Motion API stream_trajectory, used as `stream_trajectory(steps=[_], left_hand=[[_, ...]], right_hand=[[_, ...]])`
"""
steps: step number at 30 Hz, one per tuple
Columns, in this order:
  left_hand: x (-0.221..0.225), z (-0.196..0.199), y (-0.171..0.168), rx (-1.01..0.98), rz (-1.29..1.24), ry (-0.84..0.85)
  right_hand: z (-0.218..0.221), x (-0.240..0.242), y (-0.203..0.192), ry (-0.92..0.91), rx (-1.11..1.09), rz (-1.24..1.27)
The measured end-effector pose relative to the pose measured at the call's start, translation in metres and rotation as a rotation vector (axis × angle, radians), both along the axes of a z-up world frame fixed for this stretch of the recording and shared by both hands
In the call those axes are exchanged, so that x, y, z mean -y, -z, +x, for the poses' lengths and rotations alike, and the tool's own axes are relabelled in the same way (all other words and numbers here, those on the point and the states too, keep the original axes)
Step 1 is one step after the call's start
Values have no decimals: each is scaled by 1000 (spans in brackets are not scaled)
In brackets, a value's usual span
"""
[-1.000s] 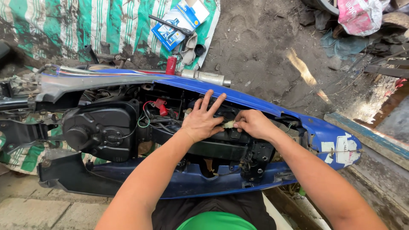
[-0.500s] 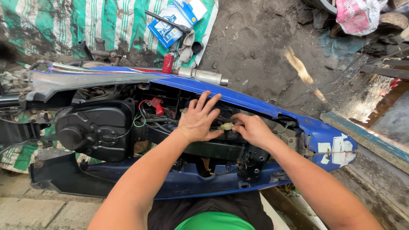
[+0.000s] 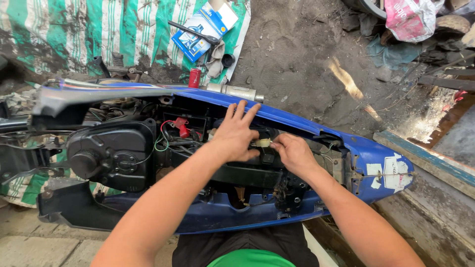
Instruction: Loosening bolts with a wrench and installing a plastic body panel on a motorcycle.
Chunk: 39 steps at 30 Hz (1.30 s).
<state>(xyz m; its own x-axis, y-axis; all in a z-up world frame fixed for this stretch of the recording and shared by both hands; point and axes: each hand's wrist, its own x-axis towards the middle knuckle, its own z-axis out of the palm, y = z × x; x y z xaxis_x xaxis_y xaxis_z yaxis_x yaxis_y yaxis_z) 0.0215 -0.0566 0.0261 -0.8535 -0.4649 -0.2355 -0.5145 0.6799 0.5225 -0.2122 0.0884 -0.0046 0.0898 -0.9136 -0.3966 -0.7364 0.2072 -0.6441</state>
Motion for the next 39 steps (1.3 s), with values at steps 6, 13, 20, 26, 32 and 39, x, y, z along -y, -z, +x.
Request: stream_trajectory(steps=[6, 13, 20, 26, 32, 39], left_hand=[[-32, 0, 12, 124, 67, -35], [-45, 13, 41, 27, 43, -34], [-54, 19, 66, -183, -210, -55], [-56, 21, 68, -298, -272, -59], [-54, 24, 66, -314, -264, -51], [-57, 25, 73, -313, -260, -57]], right_hand=[[1, 9, -10, 118, 126, 214], [8, 25, -28, 169, 184, 344], [10, 33, -30, 167, 194, 461], [9, 32, -25, 134, 238, 449], [10, 29, -6, 107, 272, 459], [13, 30, -6, 100, 269, 426]])
